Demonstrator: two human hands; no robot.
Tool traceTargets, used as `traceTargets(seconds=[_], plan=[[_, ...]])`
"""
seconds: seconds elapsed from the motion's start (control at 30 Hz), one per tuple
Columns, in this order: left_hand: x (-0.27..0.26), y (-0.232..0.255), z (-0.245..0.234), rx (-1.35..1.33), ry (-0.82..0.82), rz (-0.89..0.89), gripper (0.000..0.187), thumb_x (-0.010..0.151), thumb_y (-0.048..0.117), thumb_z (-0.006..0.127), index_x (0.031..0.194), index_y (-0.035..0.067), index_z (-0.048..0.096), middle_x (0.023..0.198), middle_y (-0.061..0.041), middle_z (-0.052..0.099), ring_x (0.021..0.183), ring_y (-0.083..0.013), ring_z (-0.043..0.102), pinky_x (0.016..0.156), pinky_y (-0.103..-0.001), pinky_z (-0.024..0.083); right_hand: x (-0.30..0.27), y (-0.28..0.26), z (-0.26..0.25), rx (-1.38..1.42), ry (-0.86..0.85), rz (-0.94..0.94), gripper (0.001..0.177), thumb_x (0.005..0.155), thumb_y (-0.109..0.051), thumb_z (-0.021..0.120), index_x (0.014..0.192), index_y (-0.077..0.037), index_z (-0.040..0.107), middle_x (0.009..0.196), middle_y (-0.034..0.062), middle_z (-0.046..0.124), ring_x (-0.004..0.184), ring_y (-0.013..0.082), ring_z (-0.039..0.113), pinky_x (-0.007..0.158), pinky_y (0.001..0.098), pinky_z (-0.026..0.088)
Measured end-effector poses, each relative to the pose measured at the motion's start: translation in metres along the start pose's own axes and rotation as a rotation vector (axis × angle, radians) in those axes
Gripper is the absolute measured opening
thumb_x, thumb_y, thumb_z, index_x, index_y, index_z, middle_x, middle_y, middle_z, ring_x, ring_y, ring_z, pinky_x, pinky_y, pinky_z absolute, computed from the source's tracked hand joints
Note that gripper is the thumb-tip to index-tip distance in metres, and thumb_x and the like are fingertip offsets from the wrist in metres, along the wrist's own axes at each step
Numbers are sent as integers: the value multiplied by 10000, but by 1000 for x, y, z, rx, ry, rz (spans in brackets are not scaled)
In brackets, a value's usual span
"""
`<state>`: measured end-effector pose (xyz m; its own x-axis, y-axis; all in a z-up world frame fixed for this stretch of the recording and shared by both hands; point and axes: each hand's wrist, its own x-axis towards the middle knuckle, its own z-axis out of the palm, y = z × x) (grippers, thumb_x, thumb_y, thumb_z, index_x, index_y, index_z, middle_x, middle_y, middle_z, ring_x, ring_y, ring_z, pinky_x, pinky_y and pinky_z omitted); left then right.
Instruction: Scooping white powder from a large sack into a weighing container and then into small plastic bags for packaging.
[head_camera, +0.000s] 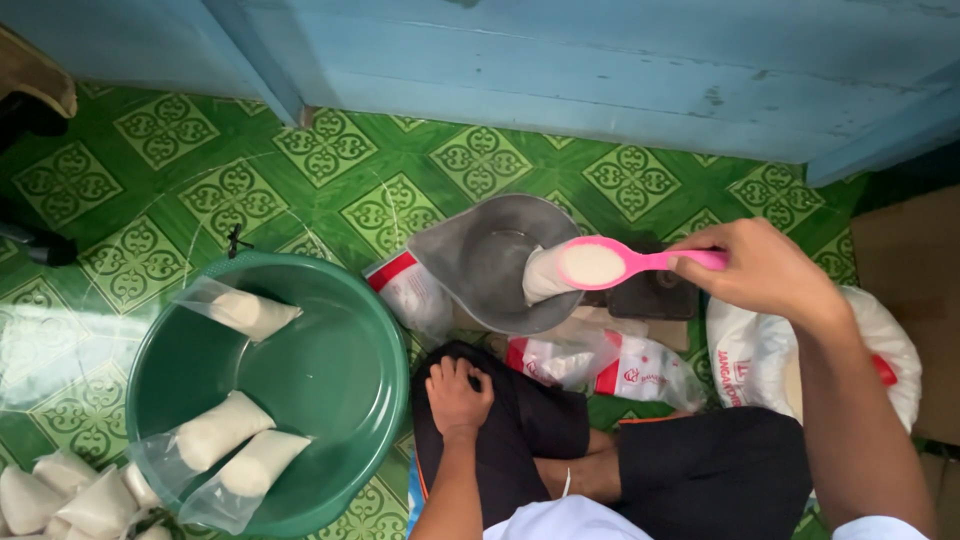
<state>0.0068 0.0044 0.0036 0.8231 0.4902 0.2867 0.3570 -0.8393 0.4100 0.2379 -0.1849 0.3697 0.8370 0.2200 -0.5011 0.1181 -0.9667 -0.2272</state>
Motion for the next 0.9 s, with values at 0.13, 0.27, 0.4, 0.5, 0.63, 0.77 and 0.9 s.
traceTargets(seconds=[0.13,0.27,0.4,0.5,0.63,0.77,0.9], plan=[[0,0,0,-1,0,5,130,713,220,608,687,137,511,768,-67,452,725,-304,458,616,-440,372,5,-3,6,-39,4,-27,371,789,-312,564,1044,-181,800,934,21,803,849,169,739,748,314,499],[1,1,-2,-20,7,3,132,708,212,605,677,139,500,760,-63,445,716,-301,451,610,-440,365,11,-7,11,-85,-9,-49,383,802,-335,554,1062,-173,784,940,50,791,862,219,734,735,346,504],[2,1,-3,-20,20,12,144,710,207,608,669,138,488,756,-63,435,711,-296,444,605,-435,357,13,-14,12,-158,-6,-46,386,809,-407,566,1077,-227,778,920,76,776,922,285,701,755,378,490],[1,0,0,-22,13,10,142,708,208,604,672,131,491,761,-67,437,719,-298,447,612,-438,363,17,-12,15,-154,-4,-56,369,819,-387,595,1063,-178,776,876,67,787,799,257,724,685,373,486],[0,0,0,-26,-9,-14,137,703,228,604,675,135,507,764,-63,443,730,-300,452,624,-441,370,22,-8,19,-177,-4,-54,352,827,-383,603,1059,-184,777,840,65,786,778,269,720,673,384,486],[1,0,-1,-12,-21,-5,136,707,226,605,677,134,511,766,-67,447,733,-299,451,631,-434,369,28,-2,25,-192,10,-92,366,817,-379,610,1066,-163,769,957,65,773,889,297,714,730,405,515],[1,0,0,-14,-9,1,132,699,223,601,678,143,499,761,-64,442,726,-299,448,621,-437,360,32,4,30,-219,53,-125,391,798,-422,612,1060,-180,772,1001,70,759,983,323,689,788,428,519]])
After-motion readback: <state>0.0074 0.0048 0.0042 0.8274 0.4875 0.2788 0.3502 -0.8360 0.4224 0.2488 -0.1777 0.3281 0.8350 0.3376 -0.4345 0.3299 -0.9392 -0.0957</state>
